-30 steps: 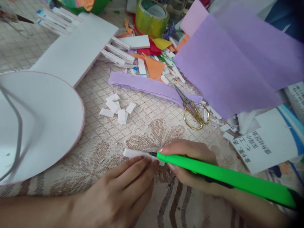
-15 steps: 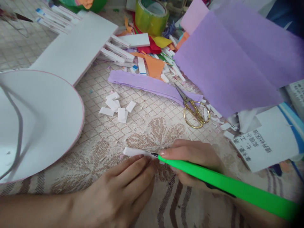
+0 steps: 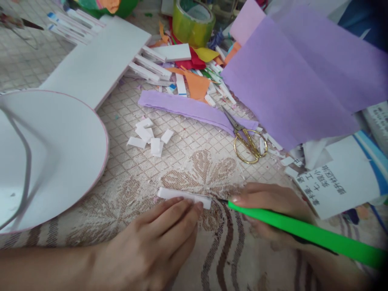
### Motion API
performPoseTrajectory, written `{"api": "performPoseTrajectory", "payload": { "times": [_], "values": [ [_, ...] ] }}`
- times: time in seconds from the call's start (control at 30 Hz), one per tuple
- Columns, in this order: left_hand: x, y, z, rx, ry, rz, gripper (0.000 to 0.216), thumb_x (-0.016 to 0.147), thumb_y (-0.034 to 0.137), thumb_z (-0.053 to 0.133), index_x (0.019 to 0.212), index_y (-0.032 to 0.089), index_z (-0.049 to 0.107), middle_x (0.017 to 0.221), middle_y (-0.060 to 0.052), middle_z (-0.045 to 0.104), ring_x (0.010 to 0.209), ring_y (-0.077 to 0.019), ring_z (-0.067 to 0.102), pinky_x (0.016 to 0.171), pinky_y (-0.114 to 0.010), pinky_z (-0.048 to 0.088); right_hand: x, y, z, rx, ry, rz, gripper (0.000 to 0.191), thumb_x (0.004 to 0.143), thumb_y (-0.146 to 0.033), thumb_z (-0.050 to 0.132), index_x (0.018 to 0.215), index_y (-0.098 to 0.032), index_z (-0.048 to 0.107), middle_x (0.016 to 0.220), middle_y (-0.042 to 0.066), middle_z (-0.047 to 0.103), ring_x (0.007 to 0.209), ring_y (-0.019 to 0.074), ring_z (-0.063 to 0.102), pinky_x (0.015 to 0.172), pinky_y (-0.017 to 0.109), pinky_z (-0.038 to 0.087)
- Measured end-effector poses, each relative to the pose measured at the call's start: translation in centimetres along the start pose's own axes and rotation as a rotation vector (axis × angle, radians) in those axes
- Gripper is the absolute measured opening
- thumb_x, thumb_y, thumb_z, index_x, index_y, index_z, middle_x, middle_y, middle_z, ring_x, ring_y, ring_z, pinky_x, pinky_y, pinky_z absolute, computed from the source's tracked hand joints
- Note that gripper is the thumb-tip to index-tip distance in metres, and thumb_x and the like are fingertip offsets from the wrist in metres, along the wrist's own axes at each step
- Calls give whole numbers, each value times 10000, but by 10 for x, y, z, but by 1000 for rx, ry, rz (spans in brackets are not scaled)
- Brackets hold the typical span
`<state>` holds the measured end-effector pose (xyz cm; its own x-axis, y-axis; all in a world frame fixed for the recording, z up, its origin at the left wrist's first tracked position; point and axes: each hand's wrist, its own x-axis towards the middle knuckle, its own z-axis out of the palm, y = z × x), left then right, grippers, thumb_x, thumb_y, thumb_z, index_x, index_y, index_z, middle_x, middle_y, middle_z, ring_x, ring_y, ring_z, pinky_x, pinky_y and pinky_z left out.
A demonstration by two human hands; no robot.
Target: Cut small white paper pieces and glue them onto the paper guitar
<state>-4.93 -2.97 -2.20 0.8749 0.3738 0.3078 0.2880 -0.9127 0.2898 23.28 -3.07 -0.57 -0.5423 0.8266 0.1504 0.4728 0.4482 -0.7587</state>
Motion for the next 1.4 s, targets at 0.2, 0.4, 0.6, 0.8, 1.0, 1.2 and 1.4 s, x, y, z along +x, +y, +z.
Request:
{"api": "performPoseTrajectory", "payload": {
  "times": [0.2, 0.4, 0.6, 0.8, 1.0, 1.2, 1.4],
  "values": [
    [1, 0, 1, -1, 22, 11, 321, 960, 146, 380, 1134, 90, 644, 1307, -112, 600, 1211, -240, 535, 1027, -349, 467, -1, -8, -5, 103, 140, 137, 290, 808, -71, 560, 1033, -229, 649, 661, -7, 633, 522, 121, 587, 445, 242, 457],
    [0, 0, 1, -6, 34, 8, 313, 958, 158, 397, 1152, 88, 633, 1307, -123, 597, 1226, -234, 526, 1061, -350, 438, 35, -18, 20, 145, 121, 57, 291, 797, -58, 563, 1027, -210, 654, 840, 35, 727, 731, 128, 689, 632, 227, 551],
    [2, -1, -1, -19, 39, 4, 308, 964, 159, 391, 1135, 88, 637, 1292, -125, 604, 1197, -223, 547, 1072, -342, 423, 47, -18, 27, 195, 80, 38, 221, 819, -94, 559, 996, -180, 658, 812, 31, 722, 717, 108, 679, 639, 206, 541],
    [3, 1, -1, -26, 34, -18, 312, 970, 151, 378, 1120, 90, 645, 1279, -118, 610, 1175, -220, 561, 1071, -337, 416, 46, -16, 27, 192, 43, 43, 228, 819, -95, 562, 1013, -187, 641, 833, 34, 727, 741, 122, 689, 660, 225, 552],
    [2, 0, 0, -22, 49, 0, 328, 972, 155, 365, 1136, 89, 641, 1288, -118, 605, 1177, -223, 559, 1058, -339, 431, 48, -17, 27, 202, 32, 30, 222, 826, -95, 557, 1012, -184, 640, 810, 30, 710, 710, 101, 670, 635, 202, 530],
    [2, 0, 0, -18, 43, 1, 327, 969, 144, 364, 1139, 86, 638, 1288, -121, 606, 1182, -217, 555, 1070, -339, 427, 45, -15, 27, 133, 2, -8, 228, 835, -108, 544, 1029, -199, 622, 820, 28, 708, 707, 113, 661, 627, 224, 530],
    [2, 0, -1, -13, 32, 0, 312, 970, 153, 382, 1132, 89, 641, 1284, -109, 610, 1184, -227, 553, 1051, -338, 443, 41, -12, 21, 77, 16, -10, 213, 817, -101, 552, 989, -202, 627, 773, 17, 699, 664, 113, 660, 586, 218, 530]
  ]
}}
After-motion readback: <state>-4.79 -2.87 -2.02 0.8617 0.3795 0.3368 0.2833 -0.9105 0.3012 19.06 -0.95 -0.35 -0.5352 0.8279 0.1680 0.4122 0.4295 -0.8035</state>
